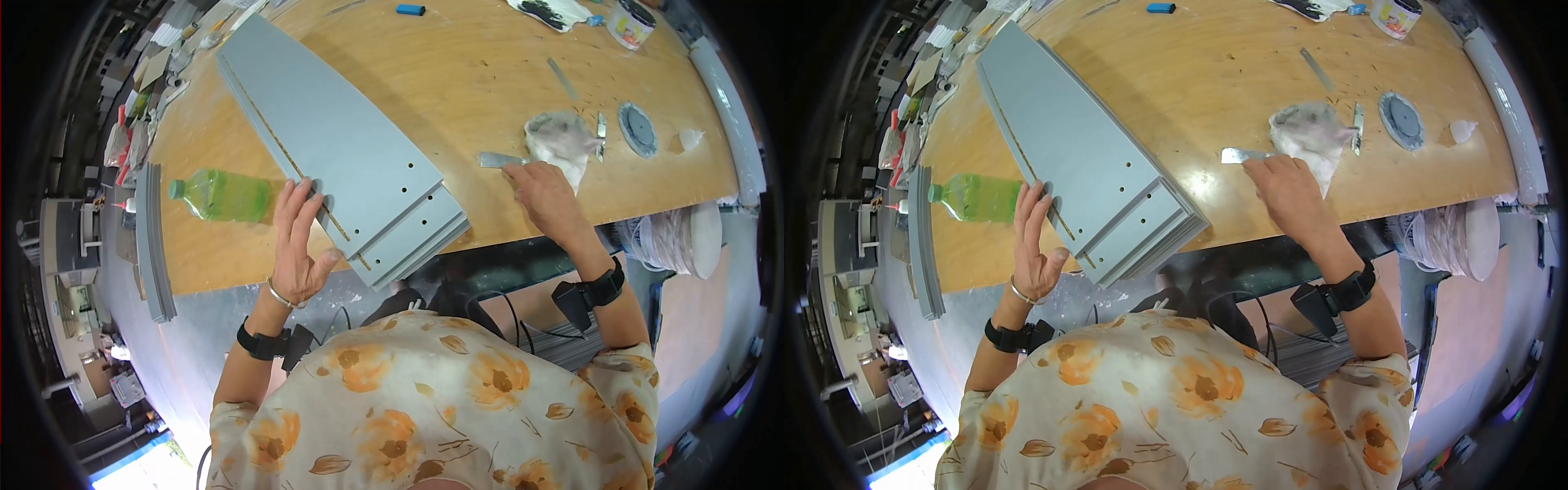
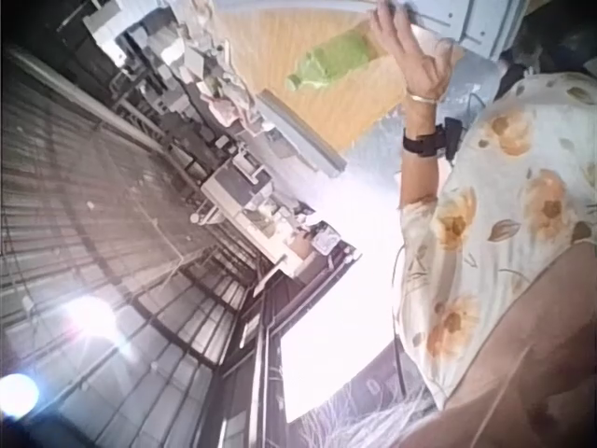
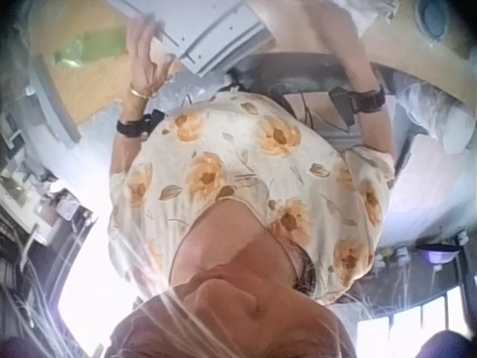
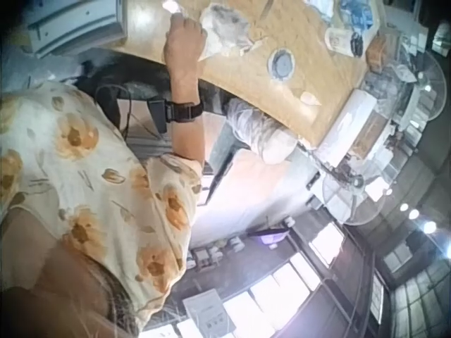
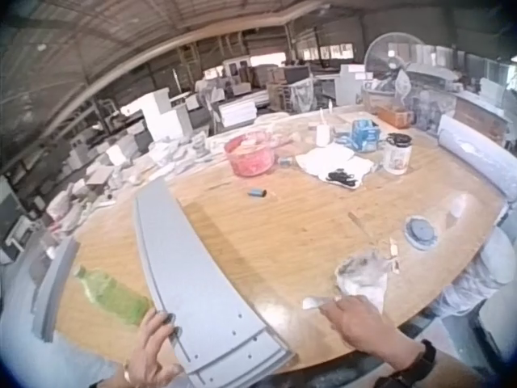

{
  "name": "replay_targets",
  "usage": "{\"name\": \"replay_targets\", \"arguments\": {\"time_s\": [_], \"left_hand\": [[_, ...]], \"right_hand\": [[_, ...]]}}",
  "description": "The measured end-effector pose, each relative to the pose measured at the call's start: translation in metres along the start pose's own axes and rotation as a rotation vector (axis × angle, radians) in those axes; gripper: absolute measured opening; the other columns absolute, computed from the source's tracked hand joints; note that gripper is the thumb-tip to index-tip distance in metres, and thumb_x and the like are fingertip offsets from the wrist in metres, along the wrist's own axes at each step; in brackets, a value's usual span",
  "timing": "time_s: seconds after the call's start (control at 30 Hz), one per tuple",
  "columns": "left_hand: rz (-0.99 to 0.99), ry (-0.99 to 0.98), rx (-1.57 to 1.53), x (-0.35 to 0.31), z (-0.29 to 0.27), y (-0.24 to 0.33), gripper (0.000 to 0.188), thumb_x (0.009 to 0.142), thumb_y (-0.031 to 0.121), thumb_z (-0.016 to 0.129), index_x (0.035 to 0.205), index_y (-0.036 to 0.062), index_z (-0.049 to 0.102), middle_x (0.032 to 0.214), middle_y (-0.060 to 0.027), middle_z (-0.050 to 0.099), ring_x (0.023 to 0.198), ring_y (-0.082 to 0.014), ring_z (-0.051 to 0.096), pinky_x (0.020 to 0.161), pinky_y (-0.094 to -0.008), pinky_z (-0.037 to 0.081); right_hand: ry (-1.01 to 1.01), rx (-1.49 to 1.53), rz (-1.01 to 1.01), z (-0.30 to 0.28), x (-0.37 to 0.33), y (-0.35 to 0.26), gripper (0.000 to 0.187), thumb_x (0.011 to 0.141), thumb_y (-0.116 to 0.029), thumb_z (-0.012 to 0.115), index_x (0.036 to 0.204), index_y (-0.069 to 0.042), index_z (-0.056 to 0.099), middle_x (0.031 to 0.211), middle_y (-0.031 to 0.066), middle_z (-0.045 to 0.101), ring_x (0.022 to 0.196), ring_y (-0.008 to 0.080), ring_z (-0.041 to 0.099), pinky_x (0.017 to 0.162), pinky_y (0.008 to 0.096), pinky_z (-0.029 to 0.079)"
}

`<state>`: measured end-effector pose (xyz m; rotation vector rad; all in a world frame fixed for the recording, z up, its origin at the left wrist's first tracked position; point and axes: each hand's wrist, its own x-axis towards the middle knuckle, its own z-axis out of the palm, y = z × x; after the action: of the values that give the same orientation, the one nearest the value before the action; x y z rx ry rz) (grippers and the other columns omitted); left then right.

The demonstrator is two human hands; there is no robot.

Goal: Applying filler putty and cleaning the edges of grey furniture components using a scraper and a cloth.

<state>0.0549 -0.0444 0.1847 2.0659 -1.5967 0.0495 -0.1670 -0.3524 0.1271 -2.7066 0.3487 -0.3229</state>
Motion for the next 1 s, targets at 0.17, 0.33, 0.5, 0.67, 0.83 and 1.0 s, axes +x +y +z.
{"name": "replay_targets", "arguments": {"time_s": [0.17,0.33,0.5,0.67,0.83,1.0], "left_hand": [[-0.182,0.008,-0.022,-0.021,0.009,0.003,0.089,0.083,0.06,0.051,0.142,0.0005,0.02,0.147,-0.0208,0.017,0.136,-0.0358,0.02,0.108,-0.0475,0.02],[-0.313,0.073,-0.513,-0.027,0.022,0.004,0.09,0.085,0.051,0.056,0.144,0.0,0.01,0.148,-0.021,0.015,0.136,-0.0352,0.021,0.107,-0.0454,0.025],[-0.492,0.152,-0.71,-0.009,0.015,0.003,0.084,0.09,0.052,0.045,0.145,0.0005,0.008,0.148,-0.0173,0.017,0.135,-0.0301,0.023,0.107,-0.0426,0.026],[-0.697,0.208,-0.812,0.021,0.018,0.003,0.078,0.094,0.045,0.042,0.145,0.0008,0.004,0.146,-0.0155,0.023,0.133,-0.0237,0.028,0.107,-0.0361,0.025],[-0.746,0.204,-0.786,0.033,0.022,0.007,0.083,0.092,0.031,0.05,0.144,-0.0002,-0.007,0.141,-0.0175,0.027,0.126,-0.0231,0.034,0.103,-0.0326,0.03],[-0.735,0.216,-0.903,0.03,0.024,0.0,0.085,0.093,0.03,0.05,0.142,0.0008,-0.013,0.14,-0.0184,0.028,0.125,-0.0236,0.035,0.103,-0.0329,0.032]], "right_hand": [[-0.027,-0.144,0.037,0.01,0.006,0.006,0.032,0.073,-0.003,0.06,0.104,-0.01,0.058,0.097,0.0087,0.06,0.095,0.0254,0.056,0.084,0.0373,0.038],[0.239,-0.2,0.038,0.016,0.018,0.026,0.028,0.074,-0.004,0.059,0.101,-0.011,0.06,0.092,0.0061,0.059,0.093,0.0238,0.055,0.086,0.0395,0.037],[0.064,-0.261,0.066,0.004,0.023,0.034,0.023,0.076,-0.008,0.059,0.099,-0.011,0.06,0.089,0.0067,0.059,0.094,0.0227,0.055,0.087,0.0403,0.036],[0.014,-0.167,0.06,0.005,0.031,0.036,0.02,0.077,-0.009,0.058,0.097,-0.007,0.059,0.087,0.01,0.059,0.091,0.0268,0.055,0.085,0.0419,0.037],[0.184,0.307,0.228,-0.006,0.04,0.004,0.025,0.082,-0.01,0.052,0.106,-0.003,0.053,0.091,0.0167,0.06,0.086,0.037,0.056,0.077,0.0438,0.044],[-0.185,0.368,0.198,-0.067,0.041,-0.075,0.036,0.092,-0.018,0.04,0.127,-0.007,0.036,0.105,0.0209,0.06,0.09,0.0398,0.058,0.076,0.0431,0.047]]}}
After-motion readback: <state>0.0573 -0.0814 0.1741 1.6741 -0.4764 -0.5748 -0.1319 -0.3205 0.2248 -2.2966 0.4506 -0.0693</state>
